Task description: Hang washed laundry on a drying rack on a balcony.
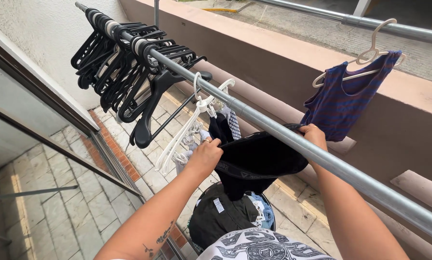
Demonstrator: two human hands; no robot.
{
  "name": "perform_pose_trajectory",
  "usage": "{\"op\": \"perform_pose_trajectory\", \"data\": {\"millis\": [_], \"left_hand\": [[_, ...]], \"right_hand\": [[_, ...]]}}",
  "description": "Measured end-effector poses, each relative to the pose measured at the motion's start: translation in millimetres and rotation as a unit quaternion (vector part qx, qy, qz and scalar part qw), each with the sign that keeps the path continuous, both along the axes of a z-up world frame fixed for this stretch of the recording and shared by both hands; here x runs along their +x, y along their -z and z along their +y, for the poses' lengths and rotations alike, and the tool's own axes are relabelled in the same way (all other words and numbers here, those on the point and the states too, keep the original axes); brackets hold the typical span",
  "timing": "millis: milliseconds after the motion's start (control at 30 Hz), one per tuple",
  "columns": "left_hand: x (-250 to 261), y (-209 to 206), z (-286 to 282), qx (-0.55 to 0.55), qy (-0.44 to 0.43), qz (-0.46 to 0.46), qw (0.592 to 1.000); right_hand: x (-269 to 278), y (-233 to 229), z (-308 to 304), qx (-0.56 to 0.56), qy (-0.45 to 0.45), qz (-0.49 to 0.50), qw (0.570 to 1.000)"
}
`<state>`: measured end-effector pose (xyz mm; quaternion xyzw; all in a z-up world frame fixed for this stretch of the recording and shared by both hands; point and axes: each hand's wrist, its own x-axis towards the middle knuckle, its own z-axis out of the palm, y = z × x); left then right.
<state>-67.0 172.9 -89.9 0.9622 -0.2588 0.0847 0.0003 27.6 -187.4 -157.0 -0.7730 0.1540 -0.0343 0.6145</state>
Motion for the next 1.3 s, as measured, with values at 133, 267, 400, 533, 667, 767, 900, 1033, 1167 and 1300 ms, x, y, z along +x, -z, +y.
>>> {"op": "perform_pose_trajectory", "data": {"millis": [133,267,400,533,667,767,900,1033,1167,1300], "left_hand": [[-22.8,-14.9,1.0,-0.035,-0.049,0.012,0.998],[-23.7,-22.5,9.1,-0.056,-0.112,0.076,0.989],[-6.3,-16.4,20.6,-0.143,-0.174,0.075,0.971],[-16.8,-27.8,35.4,-0.107,-0.312,0.139,0.934],[-12.5,34.1,84.3,-0.113,-0.255,0.082,0.957],[-31.9,19.5,83.9,-0.126,-0.152,0.153,0.968],[-52.4,-56.5,78.9,-0.048,-0.199,0.452,0.868],[-31.9,-103.4,136.2,-0.206,-0.090,0.532,0.816],[5.2,-166.7,191.0,-0.491,-0.122,0.333,0.796],[80.4,-155.7,233.1,-0.474,-0.339,0.023,0.812]], "right_hand": [[-19.8,-81.1,-12.6,-0.137,-0.106,0.106,0.979],[-31.9,-104.0,-6.8,-0.232,-0.144,0.098,0.957],[-64.8,-131.4,27.3,-0.462,-0.080,0.063,0.881],[-77.4,-105.9,38.2,-0.421,-0.083,0.014,0.903],[-50.5,-46.9,22.4,-0.414,-0.310,-0.011,0.856],[-40.7,-36.3,27.0,-0.455,-0.339,0.025,0.823],[-47.4,-79.8,69.7,-0.382,-0.299,0.166,0.859],[-53.4,-94.7,113.5,-0.318,-0.336,0.188,0.866],[-63.3,-89.9,149.9,-0.390,-0.387,0.187,0.815],[-52.7,-61.3,161.4,-0.439,-0.409,0.152,0.786]]}}
